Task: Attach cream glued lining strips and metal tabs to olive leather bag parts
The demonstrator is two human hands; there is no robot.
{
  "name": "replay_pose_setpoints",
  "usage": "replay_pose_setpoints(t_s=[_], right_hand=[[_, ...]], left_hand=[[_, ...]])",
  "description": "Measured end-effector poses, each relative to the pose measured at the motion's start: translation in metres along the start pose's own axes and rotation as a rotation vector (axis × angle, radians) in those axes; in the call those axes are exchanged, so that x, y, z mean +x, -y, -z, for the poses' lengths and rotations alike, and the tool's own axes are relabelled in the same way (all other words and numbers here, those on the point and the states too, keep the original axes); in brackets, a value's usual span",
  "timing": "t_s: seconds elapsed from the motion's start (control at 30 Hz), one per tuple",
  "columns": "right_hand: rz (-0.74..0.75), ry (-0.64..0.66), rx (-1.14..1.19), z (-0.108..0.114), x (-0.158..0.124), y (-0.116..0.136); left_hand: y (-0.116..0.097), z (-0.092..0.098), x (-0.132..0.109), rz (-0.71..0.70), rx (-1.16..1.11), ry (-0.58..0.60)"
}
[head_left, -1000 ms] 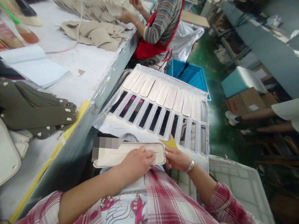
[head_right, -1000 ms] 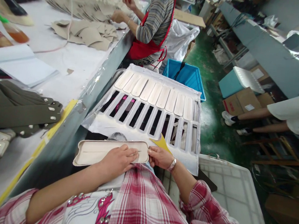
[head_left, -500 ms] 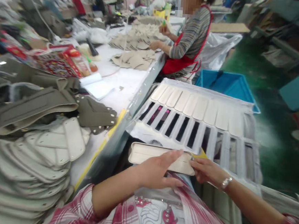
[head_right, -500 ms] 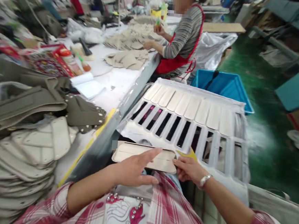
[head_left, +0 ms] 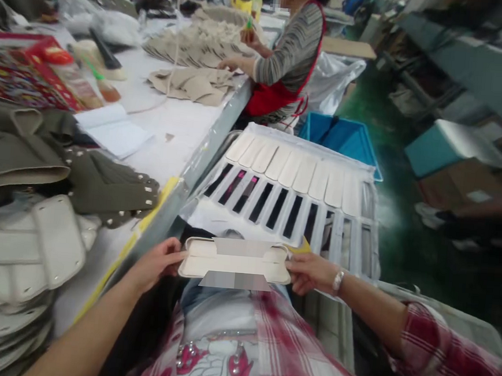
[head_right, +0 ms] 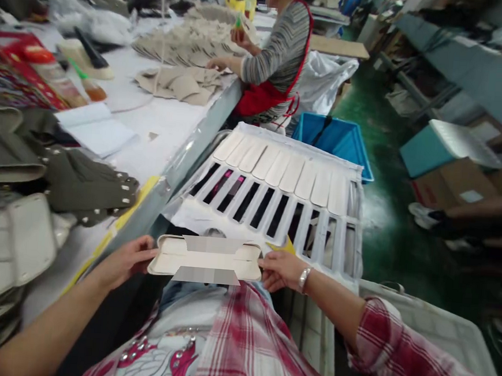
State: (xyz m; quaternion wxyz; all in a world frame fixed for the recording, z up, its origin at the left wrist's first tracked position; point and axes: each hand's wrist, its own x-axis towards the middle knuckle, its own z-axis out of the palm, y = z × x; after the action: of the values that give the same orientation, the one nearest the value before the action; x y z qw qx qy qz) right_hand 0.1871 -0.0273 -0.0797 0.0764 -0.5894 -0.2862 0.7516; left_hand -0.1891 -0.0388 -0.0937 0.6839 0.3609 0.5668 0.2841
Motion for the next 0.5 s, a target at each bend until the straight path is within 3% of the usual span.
replay_pose_setpoints(t_s=[0.17,0.33,0.43,0.5], right_hand=[[-0.047,-0.083,-0.074,-0.005,0.000,0.016],[0.004,-0.070,-0.111,-0.002,-0.007,0.008],[0.083,-0.035,-0.232,0.009,-0.005,0.007],[0.285,-0.108,-0.350,0.016,-0.001,0.010]], left_hand=[[-0.009,0.001,0.006,0.013,0.093,0.012],[-0.023,0.008,0.004,0.073,0.284,0.077],[-0.045,0.004,0.006,-0.138,0.643,0.015],[-0.060,-0.015,0.012,-0.357,0.838,-0.058]])
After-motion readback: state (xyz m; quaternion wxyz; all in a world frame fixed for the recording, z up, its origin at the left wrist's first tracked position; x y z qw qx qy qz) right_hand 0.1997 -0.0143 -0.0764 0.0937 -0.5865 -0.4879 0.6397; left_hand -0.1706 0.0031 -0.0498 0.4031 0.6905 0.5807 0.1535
